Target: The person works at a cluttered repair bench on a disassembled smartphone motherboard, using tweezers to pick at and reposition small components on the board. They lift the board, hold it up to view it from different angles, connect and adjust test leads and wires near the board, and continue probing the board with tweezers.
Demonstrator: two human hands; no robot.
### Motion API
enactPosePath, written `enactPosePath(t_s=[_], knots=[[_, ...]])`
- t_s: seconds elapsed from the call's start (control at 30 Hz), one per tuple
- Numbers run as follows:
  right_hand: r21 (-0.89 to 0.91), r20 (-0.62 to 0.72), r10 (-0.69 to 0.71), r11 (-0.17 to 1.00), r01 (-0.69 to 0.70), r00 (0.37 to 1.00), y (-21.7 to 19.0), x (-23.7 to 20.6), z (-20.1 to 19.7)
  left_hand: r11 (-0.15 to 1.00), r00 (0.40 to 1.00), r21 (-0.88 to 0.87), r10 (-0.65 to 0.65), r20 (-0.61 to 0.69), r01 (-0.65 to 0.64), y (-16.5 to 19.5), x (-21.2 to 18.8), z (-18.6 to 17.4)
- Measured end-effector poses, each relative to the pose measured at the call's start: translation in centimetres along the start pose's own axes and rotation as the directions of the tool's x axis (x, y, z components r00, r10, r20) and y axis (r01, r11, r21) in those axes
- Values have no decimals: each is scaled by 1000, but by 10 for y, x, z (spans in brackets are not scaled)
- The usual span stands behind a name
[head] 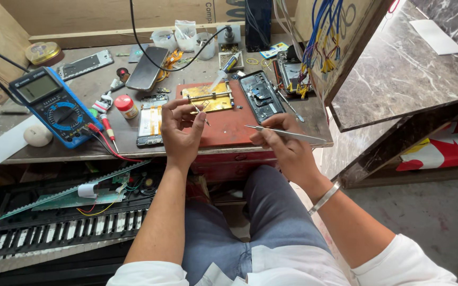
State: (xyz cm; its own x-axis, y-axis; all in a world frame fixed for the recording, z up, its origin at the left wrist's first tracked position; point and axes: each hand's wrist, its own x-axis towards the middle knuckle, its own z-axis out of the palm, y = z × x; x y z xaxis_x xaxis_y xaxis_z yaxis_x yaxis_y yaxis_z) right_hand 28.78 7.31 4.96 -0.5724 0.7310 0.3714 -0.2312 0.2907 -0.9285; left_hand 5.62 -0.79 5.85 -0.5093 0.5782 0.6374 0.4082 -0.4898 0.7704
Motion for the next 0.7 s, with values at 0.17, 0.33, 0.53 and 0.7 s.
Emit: enactPosePath(t_s=[0.17,0.33,0.53,0.7], knots=[[-68,131,30,997,-21,991,-12,13,20,1000,1000,-20,-1,17,2,2,-2,-3],[-339,44,-19,940,32,999,-9,21,37,1000,1000,1,-23,3,23,1,-2,-5],[-392,-16,-131,913,114,991,-3,19,42,999,999,15,-32,15,32,-3,-1,-7],[-350,30,-76,933,81,997,-1,19,37,999,999,11,-41,21,41,-10,-6,-6]])
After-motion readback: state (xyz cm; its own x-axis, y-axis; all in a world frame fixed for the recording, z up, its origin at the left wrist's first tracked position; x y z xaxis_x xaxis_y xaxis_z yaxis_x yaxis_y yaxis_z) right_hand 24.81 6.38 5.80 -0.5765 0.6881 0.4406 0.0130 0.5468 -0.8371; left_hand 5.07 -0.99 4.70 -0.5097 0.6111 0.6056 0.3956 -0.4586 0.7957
